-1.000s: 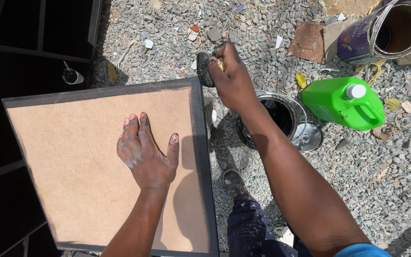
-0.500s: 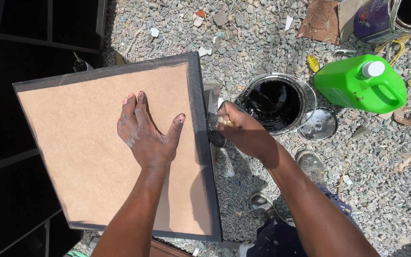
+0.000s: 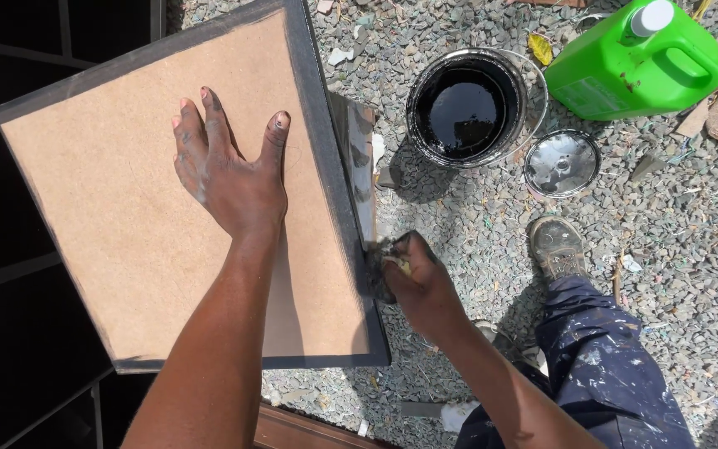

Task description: The person paints a rectangular wooden board black using a sponge applicator dipped in a paint can. They apply the paint to the top surface, flip the board to paint the edges, and then place it aside. The person then picks up another board and begins painting its edges.

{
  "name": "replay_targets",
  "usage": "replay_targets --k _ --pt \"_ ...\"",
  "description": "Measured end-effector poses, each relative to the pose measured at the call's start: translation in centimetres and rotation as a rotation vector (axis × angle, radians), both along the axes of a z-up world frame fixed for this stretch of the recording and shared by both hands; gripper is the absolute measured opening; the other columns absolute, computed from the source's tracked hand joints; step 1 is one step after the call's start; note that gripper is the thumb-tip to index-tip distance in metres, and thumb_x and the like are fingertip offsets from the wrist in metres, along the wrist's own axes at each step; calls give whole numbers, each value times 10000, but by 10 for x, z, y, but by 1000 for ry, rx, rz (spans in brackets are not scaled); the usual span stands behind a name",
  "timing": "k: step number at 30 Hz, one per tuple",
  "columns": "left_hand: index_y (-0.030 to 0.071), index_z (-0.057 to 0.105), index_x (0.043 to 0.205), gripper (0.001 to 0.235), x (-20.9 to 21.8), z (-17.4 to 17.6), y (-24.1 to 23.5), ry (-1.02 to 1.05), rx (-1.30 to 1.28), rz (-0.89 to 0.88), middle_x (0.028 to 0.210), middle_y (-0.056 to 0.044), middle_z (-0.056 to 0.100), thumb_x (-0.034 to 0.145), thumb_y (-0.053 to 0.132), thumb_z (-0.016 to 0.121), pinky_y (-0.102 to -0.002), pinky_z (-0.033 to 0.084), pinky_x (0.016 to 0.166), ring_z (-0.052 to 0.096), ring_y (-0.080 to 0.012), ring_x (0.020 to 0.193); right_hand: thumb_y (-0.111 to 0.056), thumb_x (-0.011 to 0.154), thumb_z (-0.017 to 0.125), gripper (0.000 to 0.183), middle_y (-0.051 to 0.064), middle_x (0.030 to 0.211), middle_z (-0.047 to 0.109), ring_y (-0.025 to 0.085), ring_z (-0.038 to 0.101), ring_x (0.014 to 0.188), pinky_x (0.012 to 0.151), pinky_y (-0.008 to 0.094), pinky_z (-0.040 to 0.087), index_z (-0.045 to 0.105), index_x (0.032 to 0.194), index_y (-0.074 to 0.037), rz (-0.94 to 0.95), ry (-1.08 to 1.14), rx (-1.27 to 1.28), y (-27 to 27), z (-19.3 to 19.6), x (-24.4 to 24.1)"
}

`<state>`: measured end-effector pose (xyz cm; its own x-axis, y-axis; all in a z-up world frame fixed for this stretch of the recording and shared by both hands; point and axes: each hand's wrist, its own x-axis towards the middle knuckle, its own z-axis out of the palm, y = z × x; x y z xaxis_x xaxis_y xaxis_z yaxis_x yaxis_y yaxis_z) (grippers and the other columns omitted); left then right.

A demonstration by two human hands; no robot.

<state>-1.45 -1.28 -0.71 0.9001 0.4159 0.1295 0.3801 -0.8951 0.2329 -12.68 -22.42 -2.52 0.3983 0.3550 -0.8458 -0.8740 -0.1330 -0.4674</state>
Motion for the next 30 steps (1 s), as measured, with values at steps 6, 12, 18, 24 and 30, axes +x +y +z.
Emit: replay_targets --k 6,12,18,24,30 --pt "182 461 1572 872 1 1 -1 -18 18 7 1651 -129 371 934 760 600 -551 178 1233 289 -336 1549 -268 1047 485 175 -15 699 398 78 326 546 545 294 296 437 1104 -110 42 -532 1 2 4 72" --pt "173 475 1564 892 0 4 -4 -16 9 28 1648 -132 366 918 784 549 -560 169 1228 281 -337 1545 -355 984 586 235 57 1012 704 133 722 799 675 275 581 564 1028 -126 163 -31 288 -44 -16 -139" --pt "173 469 1564 836 -1 -1 -2 -5 60 3 1638 -152 382 957 739 558 -566 188 1215 299 -359 1531 -554 901 535 547 148 1461 630 334 573 1400 1013 476 522 509 1330 -215 26 -79 -62 -46 -72 -203" --pt "179 421 1590 893 3 4 -7 19 9 41 1671 -151 327 928 774 498 -572 122 1235 232 -349 1561 -242 993 572 694 230 1665 199 371 140 1566 1237 494 196 249 1577 -53 39 -432 -12 -11 -73 -134" --pt "168 348 1628 917 9 13 -3 86 -115 69 1618 -183 266 959 765 546 -654 37 1228 137 -411 1562 -192 1023 501 180 251 967 658 390 728 856 723 538 634 533 1152 -70 -15 -655 -124 20 -33 79"
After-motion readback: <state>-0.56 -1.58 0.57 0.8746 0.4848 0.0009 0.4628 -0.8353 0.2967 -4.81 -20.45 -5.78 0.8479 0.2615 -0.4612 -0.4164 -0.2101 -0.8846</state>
